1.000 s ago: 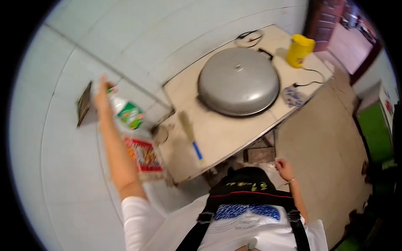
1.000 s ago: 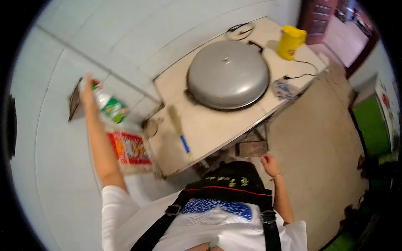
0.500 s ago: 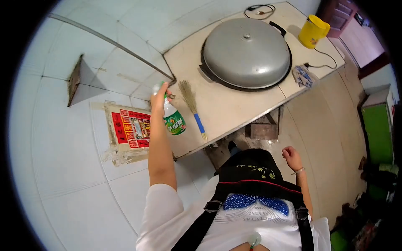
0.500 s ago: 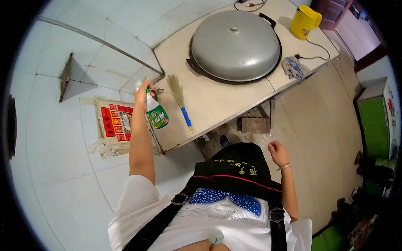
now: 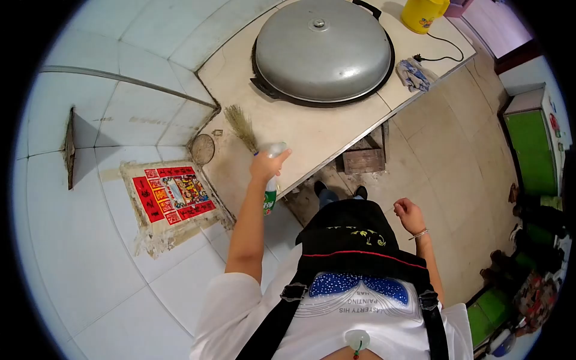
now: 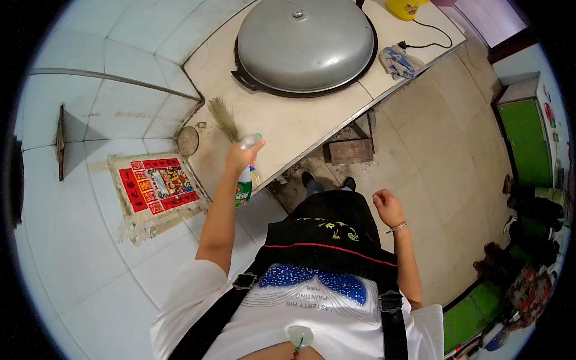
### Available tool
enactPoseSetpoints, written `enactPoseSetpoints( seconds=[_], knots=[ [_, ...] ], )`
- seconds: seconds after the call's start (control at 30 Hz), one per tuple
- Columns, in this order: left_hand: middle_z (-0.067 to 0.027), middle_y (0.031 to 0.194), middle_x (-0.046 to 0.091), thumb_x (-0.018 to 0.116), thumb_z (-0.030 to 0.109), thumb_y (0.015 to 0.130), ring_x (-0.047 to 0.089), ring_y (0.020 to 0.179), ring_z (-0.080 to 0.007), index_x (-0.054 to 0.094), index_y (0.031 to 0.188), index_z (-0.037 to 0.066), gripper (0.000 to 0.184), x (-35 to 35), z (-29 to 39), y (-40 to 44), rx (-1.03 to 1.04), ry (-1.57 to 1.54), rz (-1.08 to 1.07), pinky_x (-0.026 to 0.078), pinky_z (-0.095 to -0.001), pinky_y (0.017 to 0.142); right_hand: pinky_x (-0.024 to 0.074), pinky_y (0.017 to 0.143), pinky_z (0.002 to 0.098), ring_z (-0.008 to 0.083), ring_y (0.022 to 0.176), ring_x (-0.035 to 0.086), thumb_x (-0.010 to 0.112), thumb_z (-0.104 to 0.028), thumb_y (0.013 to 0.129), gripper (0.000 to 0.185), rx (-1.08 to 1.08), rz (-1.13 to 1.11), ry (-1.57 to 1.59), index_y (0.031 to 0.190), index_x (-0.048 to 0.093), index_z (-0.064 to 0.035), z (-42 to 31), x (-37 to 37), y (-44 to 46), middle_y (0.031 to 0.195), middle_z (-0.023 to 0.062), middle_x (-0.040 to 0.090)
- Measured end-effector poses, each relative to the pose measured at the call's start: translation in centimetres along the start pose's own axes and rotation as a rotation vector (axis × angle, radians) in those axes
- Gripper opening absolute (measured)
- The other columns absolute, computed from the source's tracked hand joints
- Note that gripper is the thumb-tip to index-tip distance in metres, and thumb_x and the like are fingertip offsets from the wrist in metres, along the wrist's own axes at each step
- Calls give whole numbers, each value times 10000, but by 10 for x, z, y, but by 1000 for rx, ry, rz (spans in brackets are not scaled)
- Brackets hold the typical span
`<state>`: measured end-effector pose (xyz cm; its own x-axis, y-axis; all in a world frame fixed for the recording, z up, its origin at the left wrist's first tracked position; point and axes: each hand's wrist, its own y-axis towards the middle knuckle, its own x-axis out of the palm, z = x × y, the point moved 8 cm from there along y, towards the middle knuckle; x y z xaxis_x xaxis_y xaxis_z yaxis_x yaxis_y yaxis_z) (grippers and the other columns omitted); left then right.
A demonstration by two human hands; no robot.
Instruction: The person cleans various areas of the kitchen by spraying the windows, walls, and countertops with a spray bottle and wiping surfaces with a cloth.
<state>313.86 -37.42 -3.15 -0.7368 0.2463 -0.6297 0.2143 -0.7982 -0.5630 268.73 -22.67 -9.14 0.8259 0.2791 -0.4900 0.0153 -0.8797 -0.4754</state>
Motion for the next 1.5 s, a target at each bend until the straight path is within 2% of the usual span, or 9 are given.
enactPoseSetpoints(
  seconds=[0.17, 0.43, 0.63, 0.73, 0.83, 1.0, 1.07, 1.27, 1.5],
  knots=[
    [-47, 711, 614, 729, 468, 770, 530, 469, -123, 667, 1034, 2, 539, 9, 20, 6, 164, -208, -121, 444, -258, 488, 509, 658, 362, 276, 717, 660, 601, -246, 895, 207, 36, 20, -118, 932, 641, -47, 2, 2, -5, 767, 134, 672],
    [-20, 624, 554, 732, 418, 799, 533, 474, -102, 603, 728, 47, 399, -129, 70, 38, 306, -504, 227, 402, -253, 436, 512, 666, 383, 300, 745, 665, 603, -262, 884, 208, 69, 50, -96, 926, 647, -63, 6, 9, 3, 803, 139, 683],
    [-1, 652, 546, 695, 369, 846, 489, 462, -91, 636, 833, 65, 310, -181, 140, 39, 355, -488, 335, 386, -244, 419, 507, 649, 338, 209, 691, 650, 579, -243, 912, 233, -11, 79, -165, 941, 630, -18, -3, 16, 1, 777, 106, 681],
    [-37, 654, 543, 731, 373, 815, 478, 429, -117, 647, 882, 31, 358, -234, 148, 54, 433, -877, 538, 379, -253, 396, 504, 651, 355, 250, 686, 652, 575, -260, 908, 244, 17, 82, -189, 897, 640, -25, 1, 21, -1, 751, 120, 675],
    [-36, 647, 540, 737, 363, 813, 485, 435, -115, 645, 879, 26, 355, -285, 166, 55, 422, -811, 670, 387, -256, 400, 512, 666, 364, 272, 709, 664, 587, -271, 890, 252, 22, 119, -176, 874, 655, -29, 6, 17, -7, 748, 134, 677],
    [-47, 588, 529, 713, 488, 799, 508, 459, -139, 593, 629, 47, 487, -375, 175, 79, 566, -702, 869, 440, -288, 436, 526, 731, 399, 297, 793, 673, 588, -296, 871, 267, 140, 151, -198, 923, 675, -49, 12, 7, -23, 837, 137, 695],
    [-34, 675, 540, 726, 461, 788, 486, 479, -139, 616, 748, 52, 425, -388, 182, 83, 591, -854, 835, 443, -264, 463, 524, 738, 408, 307, 807, 669, 587, -304, 869, 270, 152, 213, -172, 926, 677, -56, 16, 1, -32, 853, 138, 695],
    [-15, 695, 530, 662, 310, 879, 460, 515, -92, 621, 940, 46, 274, -281, 248, 57, 819, -612, 593, 364, -257, 482, 513, 764, 427, 333, 851, 654, 577, -330, 865, 287, 206, 266, -69, 956, 671, -74, 31, -16, -61, 915, 149, 692],
    [-22, 852, 584, 681, 159, 867, 548, 636, -106, 580, 1024, 57, 212, -7, 312, -19, 884, -555, 51, 473, -263, 599, 509, 741, 423, 331, 824, 651, 558, -359, 872, 320, 172, 371, 159, 945, 672, -69, 115, -79, -79, 864, 155, 683]
  ],
)
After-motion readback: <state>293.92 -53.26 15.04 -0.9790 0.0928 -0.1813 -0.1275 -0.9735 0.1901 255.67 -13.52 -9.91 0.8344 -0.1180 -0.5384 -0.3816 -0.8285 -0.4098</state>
